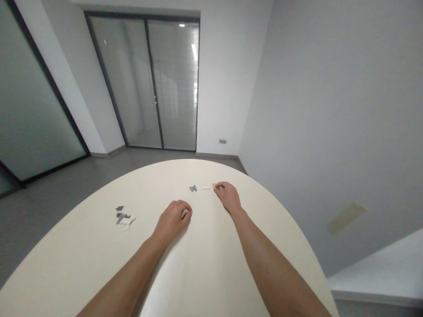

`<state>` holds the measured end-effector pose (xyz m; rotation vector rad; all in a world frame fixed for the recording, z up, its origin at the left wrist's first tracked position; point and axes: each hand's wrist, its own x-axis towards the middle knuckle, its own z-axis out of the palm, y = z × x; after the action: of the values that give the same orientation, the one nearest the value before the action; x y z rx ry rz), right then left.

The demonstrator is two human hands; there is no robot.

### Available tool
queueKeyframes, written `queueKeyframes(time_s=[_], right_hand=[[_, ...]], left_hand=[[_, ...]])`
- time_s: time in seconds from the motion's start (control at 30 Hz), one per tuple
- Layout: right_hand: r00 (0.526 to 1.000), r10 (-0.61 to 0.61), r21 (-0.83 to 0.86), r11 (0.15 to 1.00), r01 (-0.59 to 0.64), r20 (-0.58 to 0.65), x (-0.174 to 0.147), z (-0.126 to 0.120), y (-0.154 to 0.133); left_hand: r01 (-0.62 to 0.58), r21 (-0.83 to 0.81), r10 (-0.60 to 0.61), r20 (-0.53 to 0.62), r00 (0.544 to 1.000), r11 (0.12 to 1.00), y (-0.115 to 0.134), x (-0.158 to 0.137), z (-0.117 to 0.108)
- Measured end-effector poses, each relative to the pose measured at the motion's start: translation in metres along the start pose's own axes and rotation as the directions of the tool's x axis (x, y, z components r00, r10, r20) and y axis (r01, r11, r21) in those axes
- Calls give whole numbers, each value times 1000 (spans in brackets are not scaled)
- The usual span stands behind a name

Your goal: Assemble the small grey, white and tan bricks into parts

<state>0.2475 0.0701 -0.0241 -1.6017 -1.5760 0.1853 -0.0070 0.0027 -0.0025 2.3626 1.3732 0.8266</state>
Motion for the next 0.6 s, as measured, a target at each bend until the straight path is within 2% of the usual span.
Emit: queueKeyframes(time_s=[0.27, 0.6], right_hand=[[1000, 1, -18, 1000, -1, 21, 0, 2, 4], [994, -85, -44, 995, 89, 73, 2, 4, 6]], left_hand=[[-5, -6, 5, -7, 1000, 1000, -2, 1, 2], [6, 13, -6, -4, 1000, 1000, 3, 0, 1]])
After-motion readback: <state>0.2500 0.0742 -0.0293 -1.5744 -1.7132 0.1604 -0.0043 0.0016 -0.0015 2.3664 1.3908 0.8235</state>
